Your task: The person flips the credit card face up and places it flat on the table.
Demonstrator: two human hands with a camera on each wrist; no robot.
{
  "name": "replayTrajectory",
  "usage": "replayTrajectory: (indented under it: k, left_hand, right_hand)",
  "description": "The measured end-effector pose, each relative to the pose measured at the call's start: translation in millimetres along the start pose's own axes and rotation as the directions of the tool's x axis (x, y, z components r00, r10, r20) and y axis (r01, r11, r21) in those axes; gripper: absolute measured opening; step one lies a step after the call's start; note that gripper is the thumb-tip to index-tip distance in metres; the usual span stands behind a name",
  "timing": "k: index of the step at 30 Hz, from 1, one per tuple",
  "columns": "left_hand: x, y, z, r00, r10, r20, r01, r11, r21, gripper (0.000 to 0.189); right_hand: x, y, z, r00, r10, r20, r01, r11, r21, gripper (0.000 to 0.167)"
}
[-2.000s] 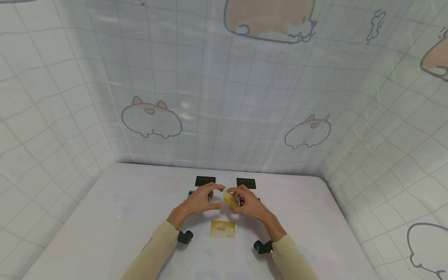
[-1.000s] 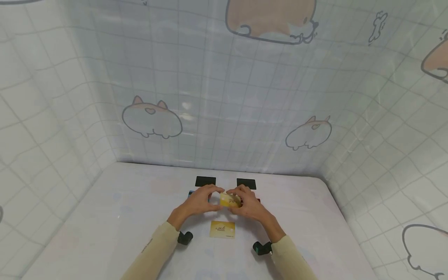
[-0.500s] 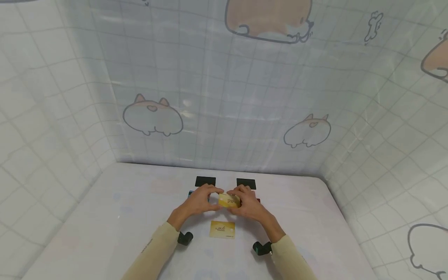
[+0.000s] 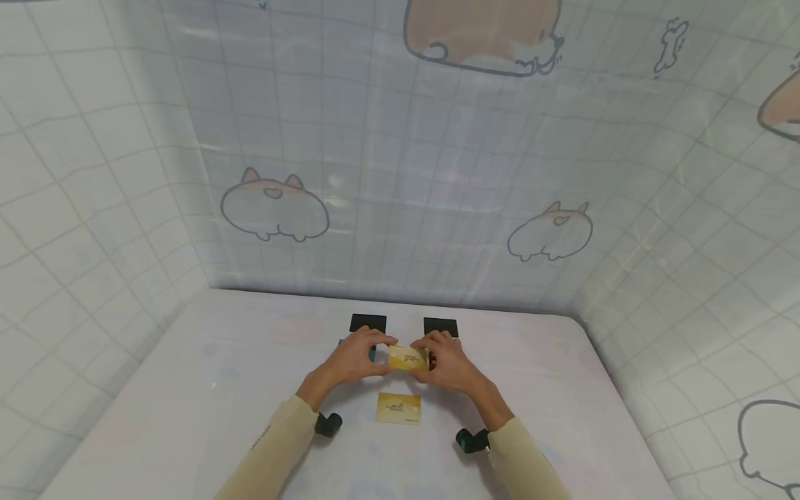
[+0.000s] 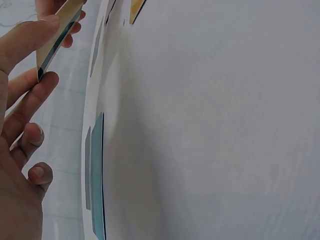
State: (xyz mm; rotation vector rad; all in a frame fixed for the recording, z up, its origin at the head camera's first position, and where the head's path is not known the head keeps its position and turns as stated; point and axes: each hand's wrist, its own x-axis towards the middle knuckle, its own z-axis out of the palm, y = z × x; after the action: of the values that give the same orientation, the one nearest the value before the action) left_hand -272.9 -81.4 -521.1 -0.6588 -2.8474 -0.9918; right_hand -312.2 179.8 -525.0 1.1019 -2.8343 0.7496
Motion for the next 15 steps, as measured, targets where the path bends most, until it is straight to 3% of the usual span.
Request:
replayTrajectory:
  k: [7, 15]
  left_hand:
    - [1.8, -3.9, -1.4, 1.0, -0.015, -0.001, 0.015, 0.999, 0.04, 0.054]
    - [2.6, -8.1, -2.8, 1.0, -0.017, -0.006, 0.017, 0.997, 0.078, 0.052]
  right_hand:
    - [2.0, 6.0, 1.8, 1.0, -0.001, -0.004, 0.0, 1.0, -0.022, 0.051]
    - [5.0, 11.2, 4.2, 0.999, 0.017, 0.033, -0.018, 0.999, 0.043, 0.05]
